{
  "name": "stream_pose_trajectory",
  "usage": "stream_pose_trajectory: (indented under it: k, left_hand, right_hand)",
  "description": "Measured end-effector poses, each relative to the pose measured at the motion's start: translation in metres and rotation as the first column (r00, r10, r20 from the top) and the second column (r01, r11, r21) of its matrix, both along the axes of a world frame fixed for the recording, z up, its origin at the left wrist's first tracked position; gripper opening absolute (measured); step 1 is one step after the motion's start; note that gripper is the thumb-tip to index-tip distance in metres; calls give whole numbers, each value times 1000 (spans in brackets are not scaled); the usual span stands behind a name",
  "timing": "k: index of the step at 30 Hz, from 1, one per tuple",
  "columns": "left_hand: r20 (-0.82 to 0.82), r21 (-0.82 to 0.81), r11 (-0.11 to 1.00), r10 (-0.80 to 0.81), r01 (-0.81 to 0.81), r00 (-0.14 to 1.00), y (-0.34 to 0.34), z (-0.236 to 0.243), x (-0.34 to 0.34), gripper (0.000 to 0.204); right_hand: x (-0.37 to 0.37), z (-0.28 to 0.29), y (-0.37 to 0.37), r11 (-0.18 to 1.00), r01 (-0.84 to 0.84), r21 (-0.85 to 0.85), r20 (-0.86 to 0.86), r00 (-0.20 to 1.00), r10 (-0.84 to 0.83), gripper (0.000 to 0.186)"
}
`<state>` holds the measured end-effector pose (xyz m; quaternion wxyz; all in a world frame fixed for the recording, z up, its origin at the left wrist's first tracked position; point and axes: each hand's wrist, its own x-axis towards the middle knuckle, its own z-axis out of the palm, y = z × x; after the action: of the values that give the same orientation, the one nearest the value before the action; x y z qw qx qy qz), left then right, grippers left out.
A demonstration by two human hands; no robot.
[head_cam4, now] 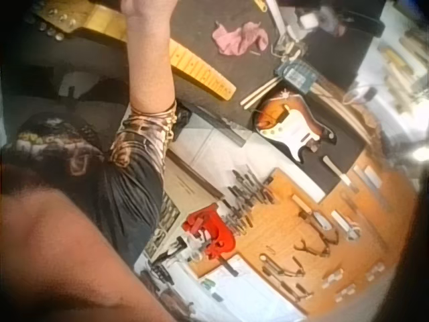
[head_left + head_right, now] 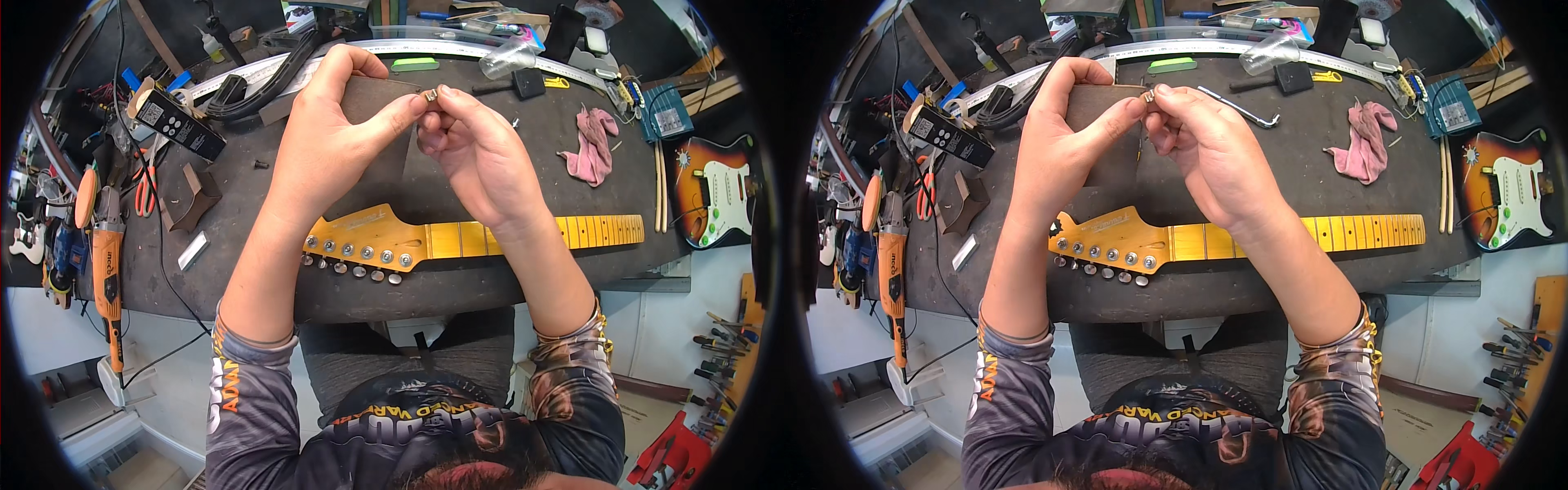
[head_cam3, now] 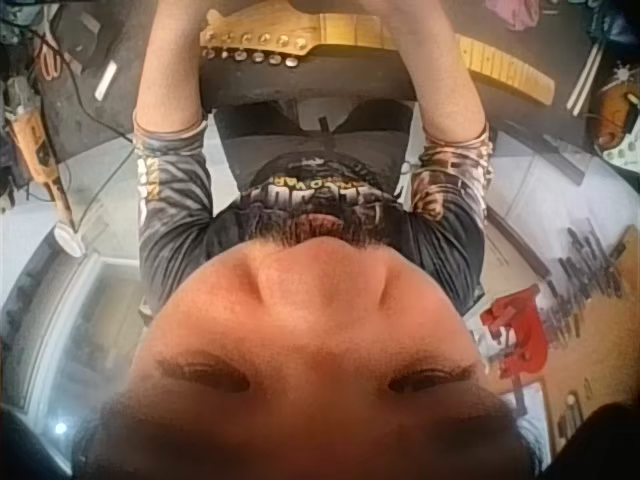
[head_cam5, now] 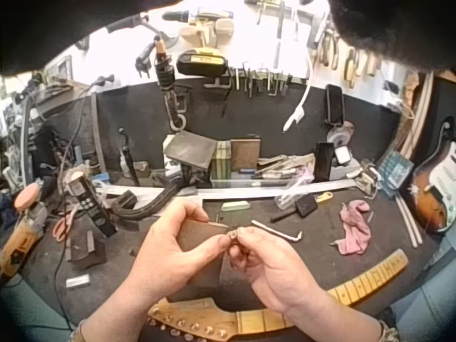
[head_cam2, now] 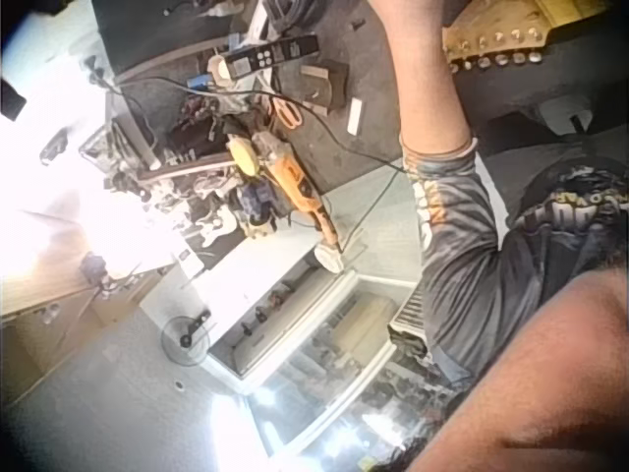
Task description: The person sands a small guitar nut by rubbing it against a sanding block held in their hands, then places the nut onto a guitar neck at a workbench.
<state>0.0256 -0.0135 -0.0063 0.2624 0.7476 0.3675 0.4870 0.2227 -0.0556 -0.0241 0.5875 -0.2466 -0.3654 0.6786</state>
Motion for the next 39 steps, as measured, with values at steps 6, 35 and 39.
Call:
stream_pose_trajectory:
  k: [6,35,39]
  left_hand:
    - [23,-83,997,3,-1,1000,-4,4,2,47]
    - [250,-274,884,-315,379,916,-5,8,-4,21]
    - [540,-240,844,-295,480,788,8,-1,-12,24]
  right_hand:
    - [0,0,0,999,-7,-45,-30,1000,5,19]
    - [-3,14,-3,808,190,557,494,707,-506,16]
    - [6,14,1,914,153,376,325,902,-285,22]
